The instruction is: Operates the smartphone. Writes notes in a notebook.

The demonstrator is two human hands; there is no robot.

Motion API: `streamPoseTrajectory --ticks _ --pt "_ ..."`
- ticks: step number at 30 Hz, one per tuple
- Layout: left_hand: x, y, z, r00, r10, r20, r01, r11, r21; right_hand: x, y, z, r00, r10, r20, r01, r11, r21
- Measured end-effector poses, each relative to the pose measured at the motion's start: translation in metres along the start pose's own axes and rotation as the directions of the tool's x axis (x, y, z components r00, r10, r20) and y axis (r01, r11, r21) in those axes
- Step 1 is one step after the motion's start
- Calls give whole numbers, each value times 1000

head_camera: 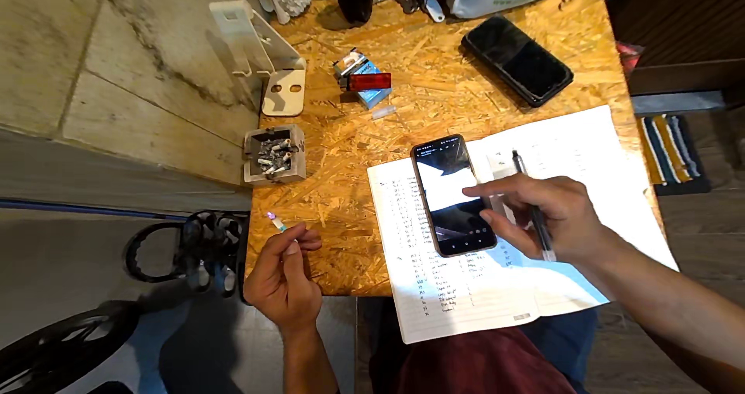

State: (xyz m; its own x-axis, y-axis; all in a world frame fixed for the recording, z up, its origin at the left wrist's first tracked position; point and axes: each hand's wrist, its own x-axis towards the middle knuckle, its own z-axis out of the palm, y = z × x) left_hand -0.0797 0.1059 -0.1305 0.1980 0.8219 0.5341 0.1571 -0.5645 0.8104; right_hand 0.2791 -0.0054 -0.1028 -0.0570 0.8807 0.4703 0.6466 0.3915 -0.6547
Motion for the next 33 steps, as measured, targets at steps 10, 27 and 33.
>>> streamPoseTrajectory --ticks 10,27,33 --pt "0 0 0 1000 0 15 0 1000 3 8 1 9 990 140 -8 -140 985 -104" --pt "0 0 1 1000 6 -2 -6 1000 11 0 6 4 996 12 84 -15 999 38" --pt "-1 -1 1 1000 4 5 -4 1000 -4 4 -10 -46 1000 13 -29 -12 999 46"
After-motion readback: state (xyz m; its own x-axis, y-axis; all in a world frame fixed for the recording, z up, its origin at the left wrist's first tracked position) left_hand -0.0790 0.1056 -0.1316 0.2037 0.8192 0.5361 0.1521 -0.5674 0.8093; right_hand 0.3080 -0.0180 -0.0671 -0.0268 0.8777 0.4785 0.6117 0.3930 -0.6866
